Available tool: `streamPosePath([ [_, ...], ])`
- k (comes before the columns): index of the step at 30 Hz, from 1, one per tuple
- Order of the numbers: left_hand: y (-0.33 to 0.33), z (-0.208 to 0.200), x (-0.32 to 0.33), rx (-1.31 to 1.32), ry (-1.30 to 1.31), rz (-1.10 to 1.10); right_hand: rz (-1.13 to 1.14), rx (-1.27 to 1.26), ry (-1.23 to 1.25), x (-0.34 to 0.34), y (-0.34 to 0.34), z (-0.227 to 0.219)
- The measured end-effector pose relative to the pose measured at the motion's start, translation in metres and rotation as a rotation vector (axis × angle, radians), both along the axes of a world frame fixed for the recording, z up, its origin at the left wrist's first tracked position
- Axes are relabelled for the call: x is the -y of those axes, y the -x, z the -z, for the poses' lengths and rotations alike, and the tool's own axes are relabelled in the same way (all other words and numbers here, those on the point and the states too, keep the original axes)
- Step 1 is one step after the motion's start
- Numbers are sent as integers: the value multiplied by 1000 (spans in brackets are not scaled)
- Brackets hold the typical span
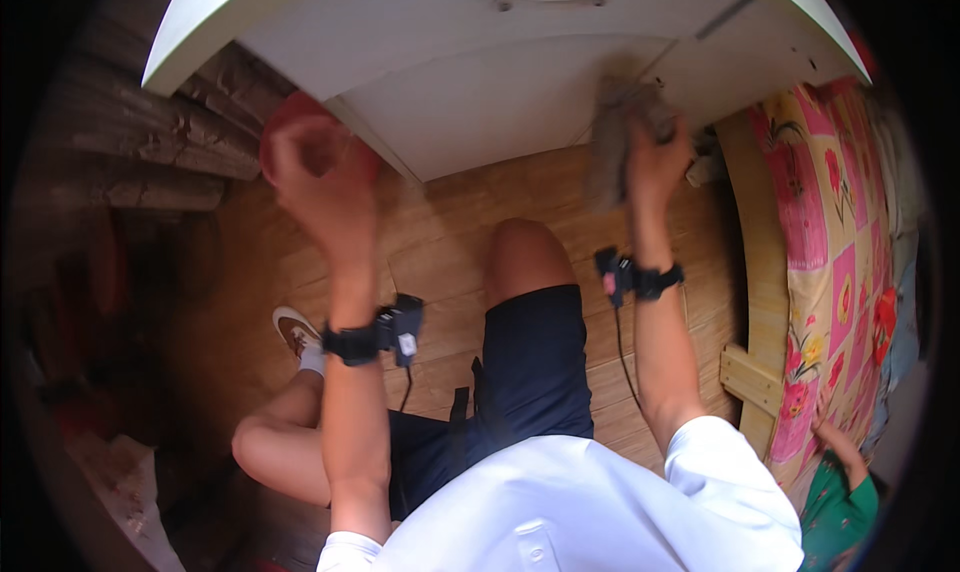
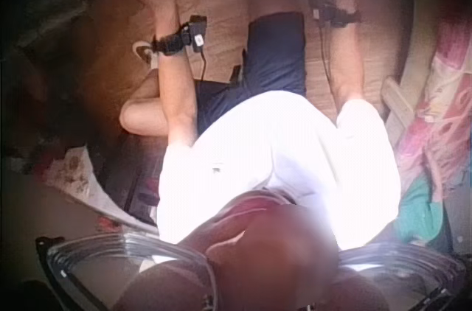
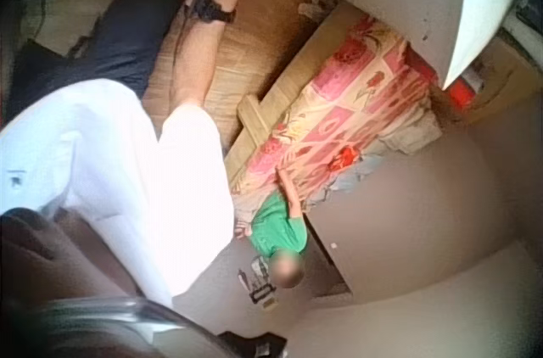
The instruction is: The person wipes the floor with a cloth, then folds the cloth on a small table. They continue wiping a round dining table and a window frame with the same cloth.
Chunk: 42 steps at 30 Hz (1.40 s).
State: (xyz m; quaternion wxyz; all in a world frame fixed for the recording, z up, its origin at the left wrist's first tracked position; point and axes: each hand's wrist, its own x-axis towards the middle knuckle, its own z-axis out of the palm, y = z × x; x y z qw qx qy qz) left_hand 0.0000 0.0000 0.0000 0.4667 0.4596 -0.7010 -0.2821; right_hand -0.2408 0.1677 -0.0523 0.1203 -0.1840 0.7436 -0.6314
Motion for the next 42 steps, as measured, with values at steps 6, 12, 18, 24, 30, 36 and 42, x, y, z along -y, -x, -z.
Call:
streamPosePath([
  [6,-14,75,-94,-196,-633,105,-566,93,-31,49,-120,38],
  [12,-52,126,-87,-711,-967,-90,-912,268,-222,72,-179,77],
  [18,-77,164,-80,-674,-1015,-264,-987,388,-273,83,-210,127],
  [24,-102,208,-68,-661,-1177,-637,-928,644,-435,104,-222,156],
  [30,-135,225,-66,-1083,-1369,-527,-1223,813,-659,126,-188,184],
  [36,-127,287,-85,-723,-1354,-392,-1411,1021,-775,132,-142,199],
  [42,-85,336,-109,-258,-1311,-127,-1142,1014,-763,67,-84,245],
])
